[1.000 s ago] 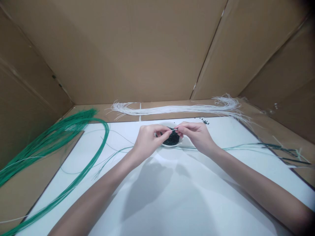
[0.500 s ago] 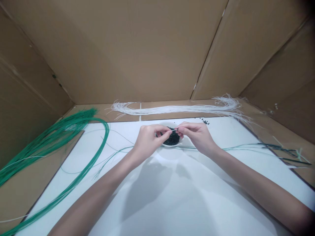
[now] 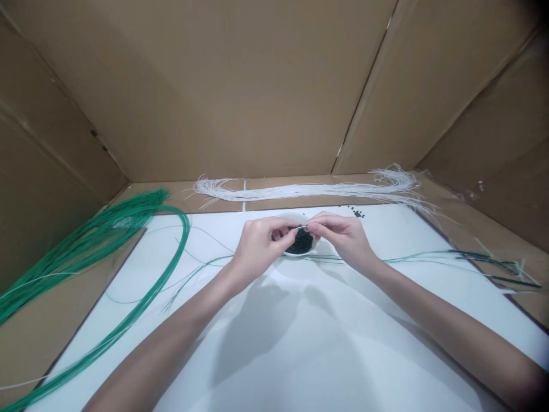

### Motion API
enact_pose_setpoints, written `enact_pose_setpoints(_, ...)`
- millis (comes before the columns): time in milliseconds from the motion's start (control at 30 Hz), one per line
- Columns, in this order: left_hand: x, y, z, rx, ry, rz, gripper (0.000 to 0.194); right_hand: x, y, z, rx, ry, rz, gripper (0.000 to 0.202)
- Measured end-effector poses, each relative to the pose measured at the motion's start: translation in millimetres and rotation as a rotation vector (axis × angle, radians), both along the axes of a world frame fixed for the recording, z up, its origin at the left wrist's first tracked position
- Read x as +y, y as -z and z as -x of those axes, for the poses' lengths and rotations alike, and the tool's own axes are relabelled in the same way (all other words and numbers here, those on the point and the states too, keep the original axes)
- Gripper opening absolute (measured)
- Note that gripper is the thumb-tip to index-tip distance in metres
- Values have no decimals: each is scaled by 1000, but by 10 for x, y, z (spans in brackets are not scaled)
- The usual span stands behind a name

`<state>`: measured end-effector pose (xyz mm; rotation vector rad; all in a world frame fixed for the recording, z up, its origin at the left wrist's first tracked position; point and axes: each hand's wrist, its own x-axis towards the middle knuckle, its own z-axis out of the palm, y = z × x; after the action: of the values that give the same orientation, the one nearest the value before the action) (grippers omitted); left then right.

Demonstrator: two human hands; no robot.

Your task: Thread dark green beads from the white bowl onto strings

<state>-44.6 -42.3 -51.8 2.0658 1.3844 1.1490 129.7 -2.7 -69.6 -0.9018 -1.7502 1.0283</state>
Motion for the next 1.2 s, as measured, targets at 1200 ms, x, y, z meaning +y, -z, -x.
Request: enact_pose_setpoints(1200, 71, 151, 30, 76, 40, -130, 18, 1, 7, 1, -124, -44, -143, 15)
